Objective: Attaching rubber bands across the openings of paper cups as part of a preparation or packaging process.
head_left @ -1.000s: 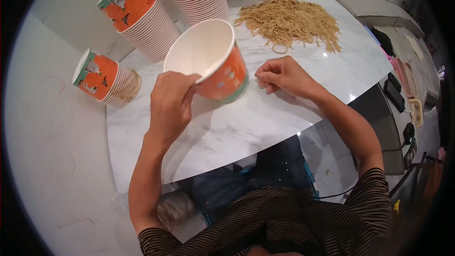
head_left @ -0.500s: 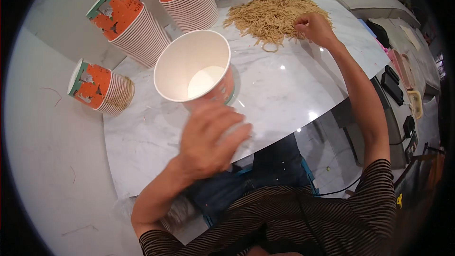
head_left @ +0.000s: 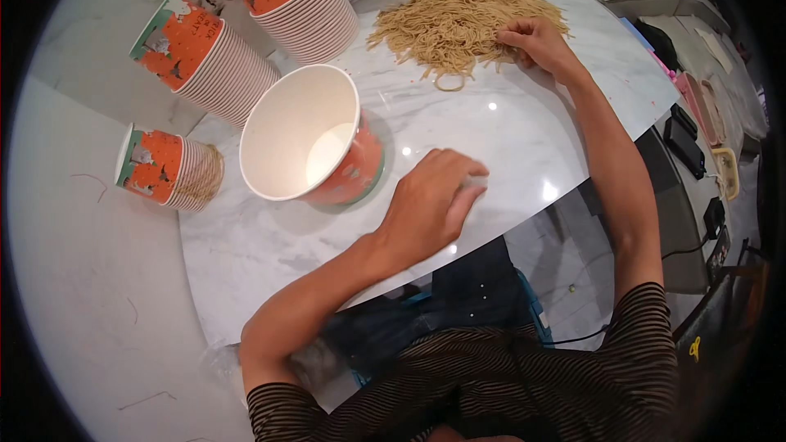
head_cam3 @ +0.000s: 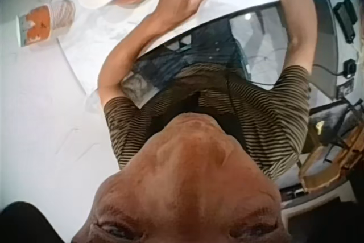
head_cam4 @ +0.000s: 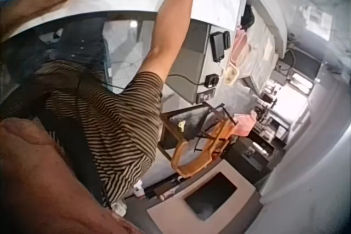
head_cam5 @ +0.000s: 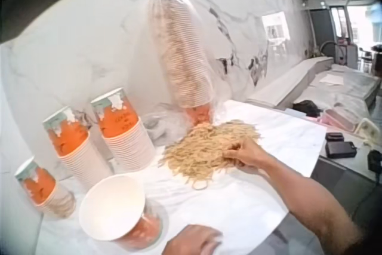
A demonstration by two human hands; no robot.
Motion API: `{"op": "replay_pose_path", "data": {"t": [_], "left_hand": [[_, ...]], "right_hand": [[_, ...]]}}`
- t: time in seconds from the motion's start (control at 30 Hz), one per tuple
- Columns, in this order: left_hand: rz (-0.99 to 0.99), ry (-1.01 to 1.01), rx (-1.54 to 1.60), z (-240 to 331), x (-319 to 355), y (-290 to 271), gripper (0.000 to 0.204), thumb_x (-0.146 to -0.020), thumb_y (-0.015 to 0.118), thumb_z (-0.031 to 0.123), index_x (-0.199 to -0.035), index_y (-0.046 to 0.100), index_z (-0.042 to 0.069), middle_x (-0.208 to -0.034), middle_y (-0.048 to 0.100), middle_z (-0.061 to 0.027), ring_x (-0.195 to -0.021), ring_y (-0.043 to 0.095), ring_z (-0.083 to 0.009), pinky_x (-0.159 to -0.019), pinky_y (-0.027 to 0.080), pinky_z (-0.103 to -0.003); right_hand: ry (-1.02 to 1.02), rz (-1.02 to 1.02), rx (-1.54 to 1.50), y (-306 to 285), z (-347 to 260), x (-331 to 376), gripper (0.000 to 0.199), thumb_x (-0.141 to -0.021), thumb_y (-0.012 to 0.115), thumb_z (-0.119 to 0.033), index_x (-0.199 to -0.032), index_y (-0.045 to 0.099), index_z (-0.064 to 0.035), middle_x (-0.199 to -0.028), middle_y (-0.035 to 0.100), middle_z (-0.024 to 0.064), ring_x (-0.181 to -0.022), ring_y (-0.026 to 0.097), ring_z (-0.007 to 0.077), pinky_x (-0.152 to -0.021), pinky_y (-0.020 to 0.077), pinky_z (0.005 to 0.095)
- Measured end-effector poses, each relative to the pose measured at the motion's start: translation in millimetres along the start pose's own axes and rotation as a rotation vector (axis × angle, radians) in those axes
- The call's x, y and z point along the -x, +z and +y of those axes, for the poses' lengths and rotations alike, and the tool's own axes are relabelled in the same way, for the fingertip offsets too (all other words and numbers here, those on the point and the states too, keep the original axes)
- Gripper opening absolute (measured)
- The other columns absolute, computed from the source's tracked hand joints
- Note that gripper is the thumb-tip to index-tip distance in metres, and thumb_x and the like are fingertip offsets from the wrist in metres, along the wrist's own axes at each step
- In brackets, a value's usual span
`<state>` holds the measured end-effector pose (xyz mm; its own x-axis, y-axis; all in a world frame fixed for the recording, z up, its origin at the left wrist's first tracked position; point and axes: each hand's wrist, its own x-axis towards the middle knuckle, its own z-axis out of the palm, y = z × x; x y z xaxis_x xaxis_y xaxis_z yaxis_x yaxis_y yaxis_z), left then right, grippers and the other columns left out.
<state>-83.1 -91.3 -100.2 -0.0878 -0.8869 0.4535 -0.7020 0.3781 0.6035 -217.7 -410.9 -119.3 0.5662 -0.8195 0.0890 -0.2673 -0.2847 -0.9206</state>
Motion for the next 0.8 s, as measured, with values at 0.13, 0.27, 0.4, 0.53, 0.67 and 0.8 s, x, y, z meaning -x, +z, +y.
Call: {"op": "replay_pose_path", "data": {"t": [0.13, 0.27, 0.4, 0.53, 0.67, 0.8], "left_hand": [[0.054, -0.337, 0.258, -20.2, -42.5, 27.6, 0.025, -0.096, 0.073, 0.012, -0.117, 0.070, -0.001, -0.099, 0.073, -0.0113, -0.088, 0.070, -0.0191, -0.077, 0.057, -0.033], [0.162, -0.554, 0.672, -52.3, -77.5, 44.2, 0.031, -0.101, 0.069, 0.025, -0.108, 0.071, -0.005, -0.087, 0.072, -0.0072, -0.077, 0.066, -0.0116, -0.071, 0.056, -0.028], [0.191, -0.659, 0.774, -53.4, -102.8, 44.2, 0.045, -0.108, 0.059, 0.040, -0.109, 0.071, -0.004, -0.093, 0.069, -0.0066, -0.075, 0.060, -0.0110, -0.067, 0.054, -0.027], [0.335, -0.673, 0.916, -45.7, -116.3, 42.3, 0.046, -0.108, 0.059, 0.043, -0.109, 0.072, -0.001, -0.095, 0.069, -0.0053, -0.081, 0.061, -0.0107, -0.068, 0.054, -0.026], [0.297, -0.718, 1.066, -54.4, -126.7, 35.8, 0.041, -0.105, 0.065, 0.043, -0.112, 0.073, 0.003, -0.098, 0.070, -0.0022, -0.087, 0.061, -0.0101, -0.071, 0.053, -0.026], [0.385, -0.747, 1.079, -62.2, -129.6, 39.1, 0.025, -0.101, 0.074, 0.029, -0.108, 0.076, 0.006, -0.093, 0.071, -0.0004, -0.083, 0.062, -0.0085, -0.066, 0.052, -0.024]], "right_hand": [[0.022, -0.107, -0.141, -12.4, 1.0, 1.5, 0.019, -0.101, 0.069, -0.028, -0.092, 0.068, -0.0114, -0.069, 0.056, -0.0049, -0.057, 0.047, 0.0047, -0.051, 0.0372, 0.0222], [-0.127, -0.296, -0.373, -14.8, -13.1, 4.5, 0.018, -0.103, 0.065, -0.029, -0.098, 0.066, -0.0114, -0.073, 0.056, -0.0053, -0.062, 0.048, 0.0041, -0.054, 0.0391, 0.0219], [-0.162, -0.307, -0.419, -16.6, -17.3, 8.9, 0.019, -0.102, 0.068, -0.029, -0.101, 0.066, -0.0105, -0.073, 0.057, -0.0048, -0.061, 0.047, 0.0041, -0.054, 0.0397, 0.0223], [-0.210, -0.390, -0.364, -12.4, -22.7, 19.4, 0.022, -0.100, 0.071, -0.031, -0.097, 0.069, -0.0098, -0.076, 0.061, -0.0033, -0.062, 0.049, 0.0041, -0.055, 0.0400, 0.0224], [-0.217, -0.477, -0.274, -6.1, -24.3, 22.5, 0.021, -0.097, 0.075, -0.031, -0.094, 0.074, -0.0094, -0.077, 0.064, -0.0026, -0.063, 0.051, 0.0044, -0.056, 0.0402, 0.0224], [-0.198, -0.487, -0.217, -2.0, -25.8, 24.2, 0.022, -0.095, 0.077, -0.029, -0.095, 0.077, -0.0074, -0.078, 0.067, -0.0023, -0.063, 0.052, 0.0050, -0.056, 0.0411, 0.0226]]}}
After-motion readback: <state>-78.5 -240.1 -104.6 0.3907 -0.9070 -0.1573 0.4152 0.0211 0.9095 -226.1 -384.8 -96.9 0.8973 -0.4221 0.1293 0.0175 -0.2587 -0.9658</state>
